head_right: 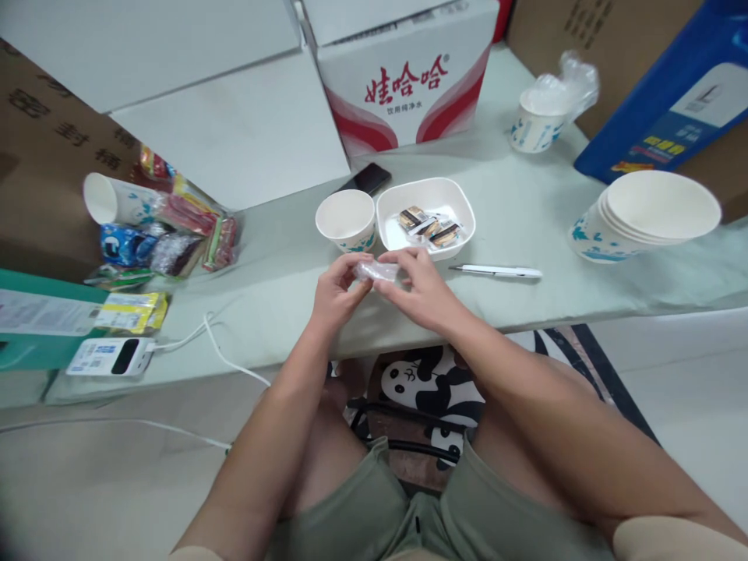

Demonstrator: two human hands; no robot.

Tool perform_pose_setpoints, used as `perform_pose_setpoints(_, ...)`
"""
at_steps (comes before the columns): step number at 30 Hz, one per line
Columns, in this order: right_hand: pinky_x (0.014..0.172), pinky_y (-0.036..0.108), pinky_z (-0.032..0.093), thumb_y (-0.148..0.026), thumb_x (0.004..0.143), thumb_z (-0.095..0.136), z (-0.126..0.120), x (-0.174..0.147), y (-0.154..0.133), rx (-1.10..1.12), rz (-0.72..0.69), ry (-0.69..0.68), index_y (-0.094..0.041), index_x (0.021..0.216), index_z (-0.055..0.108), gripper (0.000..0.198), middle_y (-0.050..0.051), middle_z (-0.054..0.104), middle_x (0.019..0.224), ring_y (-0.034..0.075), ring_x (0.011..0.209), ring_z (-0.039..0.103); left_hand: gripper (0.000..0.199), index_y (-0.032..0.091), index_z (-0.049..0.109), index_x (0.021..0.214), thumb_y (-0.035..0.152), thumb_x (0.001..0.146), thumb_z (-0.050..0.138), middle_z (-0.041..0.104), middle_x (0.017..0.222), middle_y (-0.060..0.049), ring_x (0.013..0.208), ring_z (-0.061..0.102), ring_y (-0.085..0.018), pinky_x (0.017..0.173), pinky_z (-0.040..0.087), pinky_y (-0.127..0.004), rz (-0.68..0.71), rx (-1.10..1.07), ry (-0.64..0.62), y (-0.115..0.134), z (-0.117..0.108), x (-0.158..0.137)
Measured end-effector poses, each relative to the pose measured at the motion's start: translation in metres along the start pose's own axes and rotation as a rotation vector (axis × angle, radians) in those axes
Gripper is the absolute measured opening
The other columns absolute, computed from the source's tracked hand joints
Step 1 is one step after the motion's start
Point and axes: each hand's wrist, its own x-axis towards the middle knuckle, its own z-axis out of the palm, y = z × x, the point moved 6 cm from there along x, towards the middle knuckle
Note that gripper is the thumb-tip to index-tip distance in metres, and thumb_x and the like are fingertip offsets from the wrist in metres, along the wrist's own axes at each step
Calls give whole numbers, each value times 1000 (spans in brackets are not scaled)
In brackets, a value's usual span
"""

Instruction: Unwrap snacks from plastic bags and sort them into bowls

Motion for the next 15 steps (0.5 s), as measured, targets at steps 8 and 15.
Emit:
perform_pose_setpoints(8, 57, 30, 46, -35, 87, 62, -14, 5, -32, -314, -264, 179, -23, 92, 70, 15, 3, 69, 80, 18, 66, 59, 42, 19, 59, 105, 43, 75, 78, 65, 96, -2, 62, 61, -7, 59, 50, -22, -171, -224, 81, -5, -6, -1)
perform_pose_setpoints(15, 81, 45, 54, -25, 79, 68, 0, 98, -62, -759, -334, 123, -26, 113, 70, 34, 10, 68, 109, 30, 96, 66, 19, 18, 58, 79, 36, 82, 65, 52, 62, 5, 53, 48, -8, 51, 41, -20, -163, -256, 255, -4, -33, 5)
